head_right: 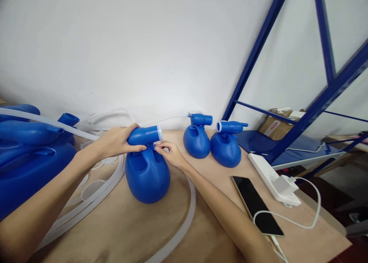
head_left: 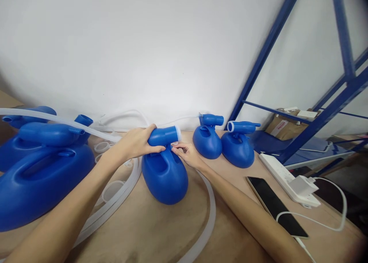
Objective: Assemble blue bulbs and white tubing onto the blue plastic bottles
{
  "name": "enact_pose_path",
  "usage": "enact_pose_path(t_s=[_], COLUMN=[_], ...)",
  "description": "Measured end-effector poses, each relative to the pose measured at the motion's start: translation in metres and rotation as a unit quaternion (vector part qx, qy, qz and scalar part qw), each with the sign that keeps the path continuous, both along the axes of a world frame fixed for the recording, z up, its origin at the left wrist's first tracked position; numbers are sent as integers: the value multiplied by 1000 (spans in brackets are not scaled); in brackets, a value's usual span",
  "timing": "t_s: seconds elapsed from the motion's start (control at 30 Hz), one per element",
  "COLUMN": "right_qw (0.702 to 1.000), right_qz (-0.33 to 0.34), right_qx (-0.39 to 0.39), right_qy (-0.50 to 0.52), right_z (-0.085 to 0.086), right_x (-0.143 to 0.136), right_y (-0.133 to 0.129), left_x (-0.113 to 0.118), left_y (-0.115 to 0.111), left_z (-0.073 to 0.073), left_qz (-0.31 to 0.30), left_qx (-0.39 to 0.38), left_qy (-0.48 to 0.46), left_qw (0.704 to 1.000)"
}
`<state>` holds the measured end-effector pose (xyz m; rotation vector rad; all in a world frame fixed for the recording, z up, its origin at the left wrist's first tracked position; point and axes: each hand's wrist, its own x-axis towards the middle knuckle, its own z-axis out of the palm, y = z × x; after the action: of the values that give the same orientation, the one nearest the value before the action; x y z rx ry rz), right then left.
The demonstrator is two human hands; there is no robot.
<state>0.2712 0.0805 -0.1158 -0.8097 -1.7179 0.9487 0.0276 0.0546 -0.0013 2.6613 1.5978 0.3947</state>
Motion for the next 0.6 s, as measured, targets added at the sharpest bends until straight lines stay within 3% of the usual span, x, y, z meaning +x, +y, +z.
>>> enact_pose_path(t_s=[0.23, 0.4, 0.5, 0.6], right_qw=[988, 932, 933, 946], right_qz=[79, 134, 104, 27], right_qx=[-32, -128, -117, -62], right_qy=[-131, -313, -324, -318], right_z=[27, 58, 63, 60], right_x=[19, 27, 10, -14], right_y=[0, -22, -41, -58], left_x=[-5, -11, -12, -13], left_y=[-6, -10, -9, -8], left_z=[7, 12, 12, 14], left_qz=[17, -9, -26, -20], left_qx=[-24, -29, -17, 0], left_qy=[36, 40, 37, 51], left_qw=[999, 999, 999, 999])
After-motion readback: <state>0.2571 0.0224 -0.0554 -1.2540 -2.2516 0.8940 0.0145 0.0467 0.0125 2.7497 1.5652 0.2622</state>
